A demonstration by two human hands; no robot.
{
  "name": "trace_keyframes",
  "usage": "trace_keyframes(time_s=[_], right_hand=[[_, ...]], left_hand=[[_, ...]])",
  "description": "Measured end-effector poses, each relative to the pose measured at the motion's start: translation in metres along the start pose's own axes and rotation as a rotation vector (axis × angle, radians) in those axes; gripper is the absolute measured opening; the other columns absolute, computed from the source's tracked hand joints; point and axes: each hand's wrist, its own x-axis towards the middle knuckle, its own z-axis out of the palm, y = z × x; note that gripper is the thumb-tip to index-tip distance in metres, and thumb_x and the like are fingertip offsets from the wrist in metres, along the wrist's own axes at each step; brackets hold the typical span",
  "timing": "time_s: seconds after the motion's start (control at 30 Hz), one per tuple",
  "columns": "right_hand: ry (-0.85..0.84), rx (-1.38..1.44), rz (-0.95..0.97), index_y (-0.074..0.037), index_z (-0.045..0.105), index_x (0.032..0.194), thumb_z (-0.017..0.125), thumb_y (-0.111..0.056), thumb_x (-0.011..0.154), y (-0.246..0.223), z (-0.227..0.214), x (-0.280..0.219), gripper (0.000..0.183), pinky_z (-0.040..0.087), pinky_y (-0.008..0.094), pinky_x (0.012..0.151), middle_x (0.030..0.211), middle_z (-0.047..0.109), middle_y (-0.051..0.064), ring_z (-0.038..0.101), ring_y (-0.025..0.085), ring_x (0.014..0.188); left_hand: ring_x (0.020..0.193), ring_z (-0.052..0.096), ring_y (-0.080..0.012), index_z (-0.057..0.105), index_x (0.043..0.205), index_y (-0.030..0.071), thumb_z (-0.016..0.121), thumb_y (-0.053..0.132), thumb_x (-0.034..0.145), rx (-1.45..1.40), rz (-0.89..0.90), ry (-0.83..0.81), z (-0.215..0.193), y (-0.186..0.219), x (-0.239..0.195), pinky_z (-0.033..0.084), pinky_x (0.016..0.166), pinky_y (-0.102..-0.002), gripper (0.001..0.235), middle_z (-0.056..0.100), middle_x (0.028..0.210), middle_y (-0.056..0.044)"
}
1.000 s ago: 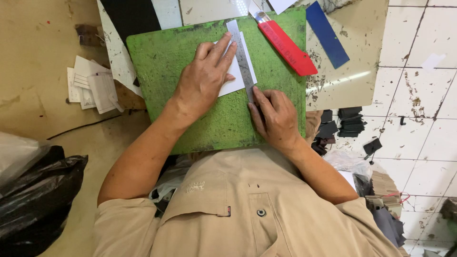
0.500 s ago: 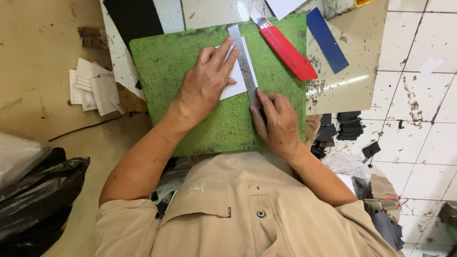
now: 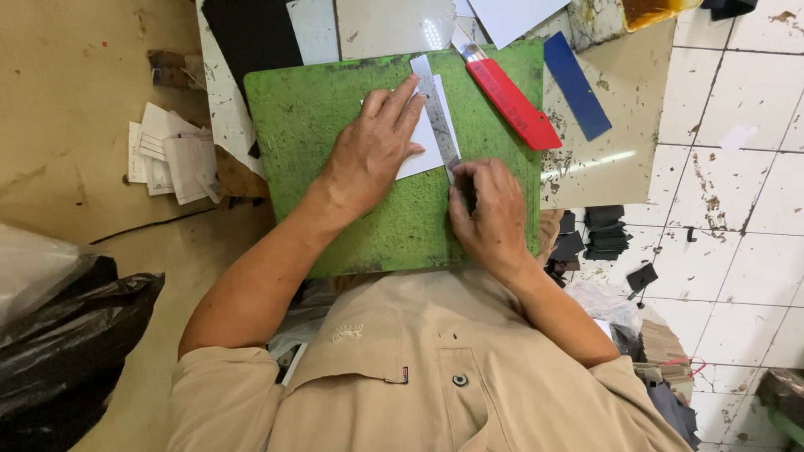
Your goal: Cutting paper templates using a ruler and a utility knife on a cutting mat
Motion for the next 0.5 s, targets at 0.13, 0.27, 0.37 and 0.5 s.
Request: trace_keyframes(time_s=[0.13,0.27,0.37,0.5], right_hand=[[0.028,-0.038,-0.027,0.0,0.056,0.12,0.062,-0.012,0.1,-0.0044,-0.0025,-0.0009,0.025,0.045,0.044,0.08,0.106,0.06,0.016,0.058,0.032,0.093],[-0.036,0.013,0.053,0.0,0.055,0.126,0.063,-0.012,0.098,-0.0012,-0.0007,-0.0004,0.032,0.048,0.044,0.083,0.108,0.062,0.016,0.06,0.032,0.097],[-0.07,0.106,0.123,-0.006,0.057,0.132,0.06,-0.008,0.096,0.0002,0.0024,-0.0006,0.036,0.048,0.045,0.084,0.107,0.067,0.01,0.064,0.03,0.097],[-0.008,-0.026,0.043,0.003,0.05,0.14,0.064,-0.012,0.097,-0.003,-0.0038,0.0015,0.047,0.047,0.046,0.082,0.112,0.061,0.02,0.06,0.035,0.1]], left_hand=[[0.123,0.045,-0.0285,0.05,0.151,0.001,0.073,0.043,0.098,-0.044,0.028,0.095,0.0049,-0.0021,-0.001,0.062,0.087,-0.033,0.072,0.037,0.162,-0.013],[0.122,0.046,-0.0283,0.051,0.15,0.0,0.074,0.043,0.097,-0.039,0.039,0.122,0.0074,-0.002,-0.0004,0.062,0.089,-0.033,0.072,0.039,0.161,-0.014],[0.122,0.046,-0.0273,0.05,0.152,0.003,0.071,0.046,0.098,0.003,0.03,0.103,0.0087,-0.0019,-0.0004,0.061,0.089,-0.031,0.072,0.038,0.162,-0.012],[0.122,0.045,-0.0284,0.048,0.152,0.0,0.072,0.041,0.098,-0.081,0.015,0.073,0.0079,-0.0025,0.0004,0.064,0.075,-0.034,0.071,0.036,0.162,-0.013]])
